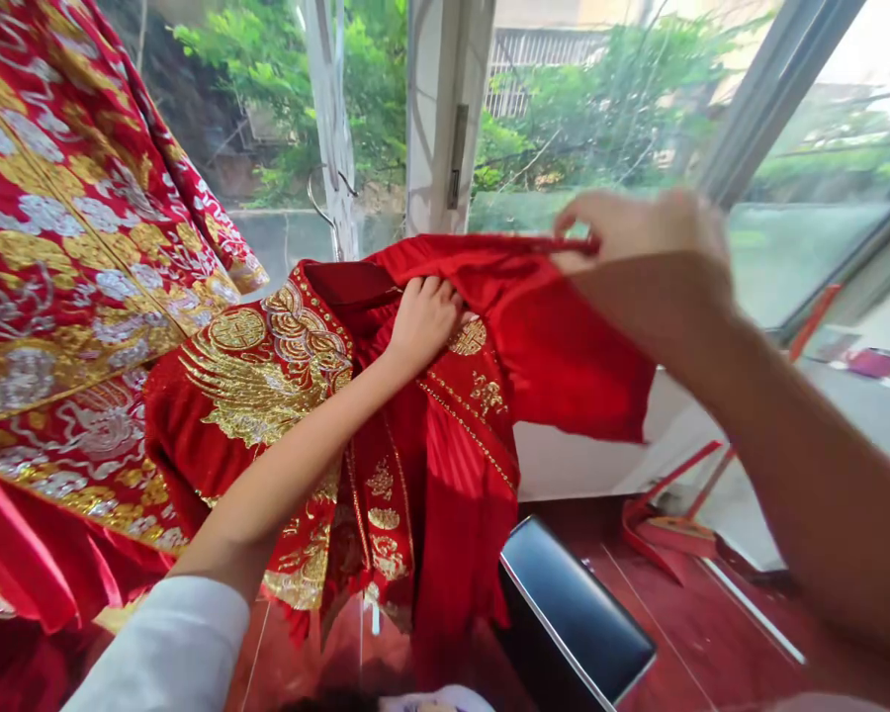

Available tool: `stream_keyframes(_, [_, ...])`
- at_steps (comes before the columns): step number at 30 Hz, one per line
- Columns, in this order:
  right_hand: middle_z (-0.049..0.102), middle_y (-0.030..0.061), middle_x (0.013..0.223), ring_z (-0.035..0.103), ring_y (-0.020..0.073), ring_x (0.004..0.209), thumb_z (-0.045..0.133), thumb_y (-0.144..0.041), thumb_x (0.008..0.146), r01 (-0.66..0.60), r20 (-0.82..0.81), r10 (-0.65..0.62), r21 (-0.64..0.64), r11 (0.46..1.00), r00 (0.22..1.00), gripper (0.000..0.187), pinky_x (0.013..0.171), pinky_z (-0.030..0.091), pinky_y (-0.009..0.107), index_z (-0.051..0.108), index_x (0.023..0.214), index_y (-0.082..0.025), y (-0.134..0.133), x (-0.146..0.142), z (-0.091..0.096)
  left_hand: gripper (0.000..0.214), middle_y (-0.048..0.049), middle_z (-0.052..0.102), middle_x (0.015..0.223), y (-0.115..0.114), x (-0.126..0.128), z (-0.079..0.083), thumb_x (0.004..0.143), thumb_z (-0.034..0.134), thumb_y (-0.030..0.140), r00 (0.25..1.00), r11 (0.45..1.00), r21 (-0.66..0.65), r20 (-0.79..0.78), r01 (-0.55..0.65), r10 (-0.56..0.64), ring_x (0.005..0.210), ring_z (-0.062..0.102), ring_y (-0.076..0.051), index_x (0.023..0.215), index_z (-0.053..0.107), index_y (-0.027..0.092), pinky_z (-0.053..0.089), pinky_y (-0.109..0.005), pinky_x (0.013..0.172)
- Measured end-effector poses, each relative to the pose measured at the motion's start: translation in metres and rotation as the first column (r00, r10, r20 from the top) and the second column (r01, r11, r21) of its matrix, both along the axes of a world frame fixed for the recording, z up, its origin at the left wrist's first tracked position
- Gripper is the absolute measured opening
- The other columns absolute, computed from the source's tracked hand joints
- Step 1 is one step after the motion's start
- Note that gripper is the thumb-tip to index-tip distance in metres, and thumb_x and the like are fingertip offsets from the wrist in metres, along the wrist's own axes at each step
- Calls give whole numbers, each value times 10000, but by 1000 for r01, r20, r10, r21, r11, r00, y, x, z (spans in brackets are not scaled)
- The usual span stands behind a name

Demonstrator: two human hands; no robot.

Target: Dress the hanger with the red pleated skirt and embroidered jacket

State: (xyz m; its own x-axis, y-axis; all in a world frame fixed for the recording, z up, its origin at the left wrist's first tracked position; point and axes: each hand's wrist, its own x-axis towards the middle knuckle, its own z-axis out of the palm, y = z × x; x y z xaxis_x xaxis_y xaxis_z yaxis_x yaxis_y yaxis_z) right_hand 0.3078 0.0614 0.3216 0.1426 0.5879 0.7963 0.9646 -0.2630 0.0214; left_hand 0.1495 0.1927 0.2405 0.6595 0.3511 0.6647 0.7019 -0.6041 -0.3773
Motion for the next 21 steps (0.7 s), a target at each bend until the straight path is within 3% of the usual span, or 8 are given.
stream_keyframes(4, [664, 92, 674, 618, 224, 590, 438, -321, 967, 137, 233, -63, -314, 940, 970, 303, 496, 240, 278, 696, 1046, -182, -20, -42, -80, 401, -140, 583, 1361, -26, -24, -27, 989, 344, 189, 992, 999, 29, -129, 15, -11, 1341, 446, -267, 1278, 608, 102, 329, -463, 1139])
stream_keyframes(7, [700, 98, 742, 673, 204, 665, 420, -136, 931, -76, 218, 214, -509, 857, 952, 313, 506, 329, 255, 679, 1106, -139, -21, -58, -131, 357, -145, 622, 1314, -64, -56, -29, 970, 445, 301, 973, 990, -139, -231, -2, -30, 1363, 441, -277, 1154, 676, 100, 317, -461, 1162])
stream_keyframes(9, [705, 88, 730, 673, 195, 669, 490, -206, 920, -259, 107, 381, -565, 783, 918, 322, 530, 391, 237, 654, 1183, -120, -14, -59, -142, 315, -124, 697, 1161, -85, -82, -14, 948, 493, 341, 966, 966, -256, -240, 28, -92, 1210, 576, -260, 1003, 720, 129, 381, -439, 1103])
stream_keyframes(11, [700, 66, 701, 656, 187, 639, 519, -351, 926, -444, -31, 506, -528, 724, 862, 390, 557, 444, 244, 643, 1232, -144, -2, -53, -130, 299, -75, 728, 1000, -93, -111, 11, 956, 462, 313, 986, 961, -263, -113, 87, -120, 1011, 649, -212, 919, 721, 167, 413, -427, 1042])
stream_keyframes(14, [723, 80, 821, 664, 202, 743, 490, -455, 933, -619, -126, 609, -248, 745, 783, 439, 727, 521, 321, 667, 1222, -177, 30, -36, -86, 294, -84, 703, 1051, -74, -153, 48, 929, 489, 341, 967, 988, -143, 255, 53, -15, 1020, 616, -225, 1076, 683, 175, 414, -417, 992])
stream_keyframes(16, [713, 115, 1054, 647, 247, 975, 550, -459, 887, -685, -89, 680, -74, 724, 728, 489, 908, 496, 402, 646, 1265, -165, 59, -28, -58, 347, -99, 686, 1064, -52, -174, 64, 887, 547, 414, 949, 966, -258, 313, 39, 46, 991, 607, -234, 1095, 661, 160, 439, -382, 916])
stream_keyframes(18, [682, 102, 1163, 606, 247, 1073, 568, -439, 862, -800, -147, 787, -126, 586, 599, 492, 948, 476, 414, 640, 1276, -182, 87, -27, -42, 317, -77, 674, 901, -33, -187, 70, 871, 553, 447, 959, 901, -433, 268, 34, 92, 824, 595, -203, 920, 658, 152, 446, -329, 774])
stream_keyframes(21, [693, 37, 917, 604, 157, 792, 521, -414, 892, -908, -405, 812, -177, 381, 420, 376, 733, 487, 292, 704, 1134, -191, 115, -37, -40, 387, -1, 469, 575, -21, -194, 72, 898, 494, 436, 941, 821, -569, 304, 51, 152, 562, 422, -130, 604, 486, 184, 340, -280, 580])
